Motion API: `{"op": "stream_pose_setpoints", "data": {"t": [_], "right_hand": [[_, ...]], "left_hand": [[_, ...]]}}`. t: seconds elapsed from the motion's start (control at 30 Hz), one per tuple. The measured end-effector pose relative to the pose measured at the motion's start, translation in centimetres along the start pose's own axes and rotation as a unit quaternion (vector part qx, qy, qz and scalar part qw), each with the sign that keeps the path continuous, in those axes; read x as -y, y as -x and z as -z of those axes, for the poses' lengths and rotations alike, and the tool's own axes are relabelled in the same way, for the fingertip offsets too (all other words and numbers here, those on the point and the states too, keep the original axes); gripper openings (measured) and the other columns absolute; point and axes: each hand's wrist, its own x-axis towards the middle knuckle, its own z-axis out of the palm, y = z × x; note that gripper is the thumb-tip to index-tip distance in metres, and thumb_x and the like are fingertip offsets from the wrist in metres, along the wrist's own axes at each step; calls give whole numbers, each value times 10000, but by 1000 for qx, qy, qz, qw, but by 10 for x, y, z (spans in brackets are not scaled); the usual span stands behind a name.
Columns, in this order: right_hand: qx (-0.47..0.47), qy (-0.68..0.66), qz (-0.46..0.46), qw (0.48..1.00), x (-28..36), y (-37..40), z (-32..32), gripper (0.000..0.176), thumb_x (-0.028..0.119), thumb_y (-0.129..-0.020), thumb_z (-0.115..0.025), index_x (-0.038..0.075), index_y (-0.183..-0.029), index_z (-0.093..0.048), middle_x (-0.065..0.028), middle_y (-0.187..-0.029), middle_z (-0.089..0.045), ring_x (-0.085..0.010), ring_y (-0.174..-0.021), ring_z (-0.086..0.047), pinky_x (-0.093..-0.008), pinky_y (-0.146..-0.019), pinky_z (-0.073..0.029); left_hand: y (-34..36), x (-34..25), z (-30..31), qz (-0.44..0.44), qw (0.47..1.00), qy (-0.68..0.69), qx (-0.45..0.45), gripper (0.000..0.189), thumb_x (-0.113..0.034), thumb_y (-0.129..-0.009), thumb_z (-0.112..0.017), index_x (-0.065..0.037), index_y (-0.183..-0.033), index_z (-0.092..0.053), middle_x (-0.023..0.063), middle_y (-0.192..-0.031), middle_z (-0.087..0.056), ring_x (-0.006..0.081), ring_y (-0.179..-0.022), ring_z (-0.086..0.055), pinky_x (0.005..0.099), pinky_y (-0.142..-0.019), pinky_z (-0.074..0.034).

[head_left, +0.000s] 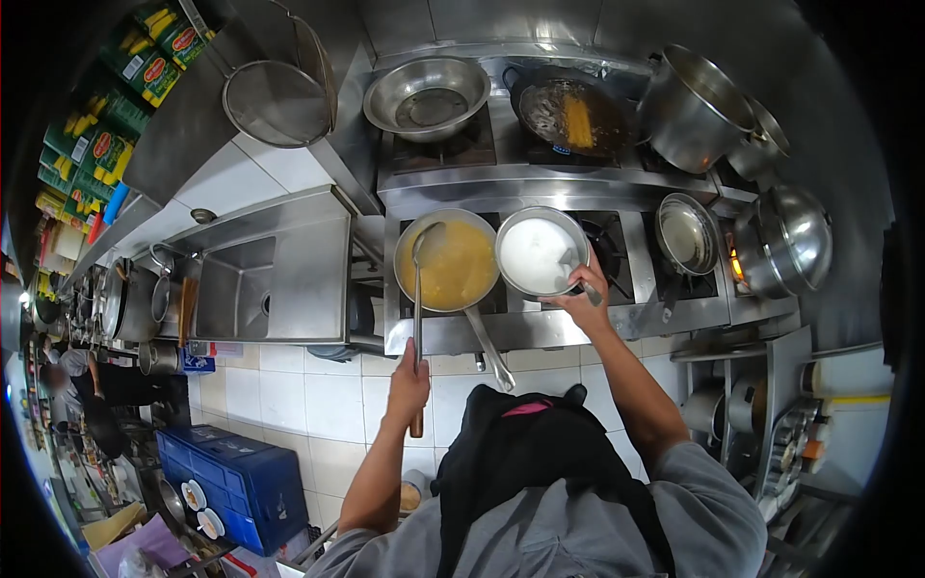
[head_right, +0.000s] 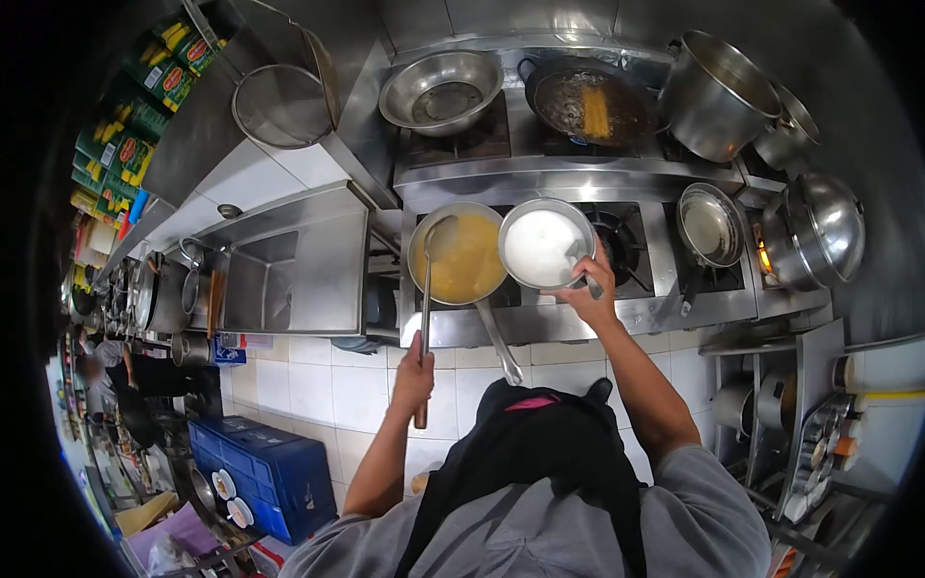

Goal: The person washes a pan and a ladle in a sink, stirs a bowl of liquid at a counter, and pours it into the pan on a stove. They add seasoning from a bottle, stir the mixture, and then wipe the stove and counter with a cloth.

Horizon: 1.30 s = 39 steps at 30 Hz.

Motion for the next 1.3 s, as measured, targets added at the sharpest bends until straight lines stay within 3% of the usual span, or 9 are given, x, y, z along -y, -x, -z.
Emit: {"op": "stream_pose_setpoints", "data": {"t": [0.03, 0.2, 0.27, 0.3, 0.47, 0.53, 0.67, 1.13, 1.3], "right_hand": [[-3, 0, 0, 1000, 1, -1, -3, 561, 66, -515, -987, 56, -717, -463, -243, -1486, -459, -339, -1306, -543, -402, -982, -513], [-21, -23, -38, 999, 2, 4, -2, 563, 101, -516, -990, 61, -703, -461, -266, -1496, -450, -382, -1298, -553, -403, -970, -515], [-26, -22, -28, 999, 7, 1, 0, 559, 108, -517, -991, 63, -705, -467, -268, -1499, -446, -374, -1298, -554, -391, -949, -523], [-27, -23, -15, 999, 9, 0, 1, 555, 116, -518, -993, 65, -708, -473, -269, -1503, -443, -365, -1299, -555, -378, -927, -530], [7, 38, -15, 999, 3, 3, 11, 545, 141, -521, -995, 68, -719, -493, -282, -1533, -406, -323, -1244, -592, -337, -851, -541], [17, 46, -12, 999, -5, 4, 9, 541, 151, -523, -996, 68, -722, -499, -288, -1544, -391, -311, -1221, -606, -325, -835, -541], [27, 27, -11, 999, -19, 4, 4, 544, 169, -520, -998, 67, -725, -505, -300, -1553, -371, -310, -1194, -624, -324, -826, -540], [60, 20, -5, 998, -23, -30, -31, 545, 164, -519, -993, 53, -722, -500, -296, -1560, -351, -440, -1343, -510, -431, -1017, -501], [79, 47, 7, 996, -18, -42, -38, 522, 172, -546, -971, 57, -728, -495, -292, -1565, -347, -454, -1353, -490, -446, -1052, -471]], "left_hand": [[0, 13, -14, 19, 999, 30, -4, 583, -188, -996, -530, -16, -1526, -360, 179, -807, -637, 234, -574, -605, 403, -562, -522], [8, -14, -8, 252, 845, 450, 138, 475, -204, -1053, -492, -180, -1513, -375, -9, -694, -467, 77, -444, -413, 255, -383, -386], [5, -12, 6, 301, 590, 724, 195, 259, -226, -1065, -492, -174, -1319, -498, -16, -714, -458, 48, -453, -413, 219, -371, -377], [5, -12, 11, 304, 558, 745, 205, 132, -234, -1073, -481, -173, -1185, -516, -26, -716, -442, 27, -461, -412, 188, -363, -363], [6, -69, 61, 291, 691, 630, 201, 290, -202, -1066, -468, -156, -1352, -483, -10, -742, -475, 56, -472, -413, 216, -383, -367], [7, -89, 75, 270, 827, 453, 195, 467, -185, -1054, -464, -136, -1509, -373, 0, -751, -488, 76, -480, -417, 243, -396, -377], [9, -95, 76, 229, 903, 320, 175, 616, -186, -1023, -501, -116, -1585, -260, 9, -730, -500, 88, -486, -455, 266, -403, -397], [33, -34, 29, 278, 849, 407, 193, 607, -192, -1018, -519, -149, -1584, -305, 7, -714, -519, 99, -480, -460, 274, -415, -386], [40, -12, 57, 207, 932, 246, 165, 615, -184, -999, -561, -129, -1571, -341, 11, -693, -524, 94, -507, -475, 278, -451, -415]]}}
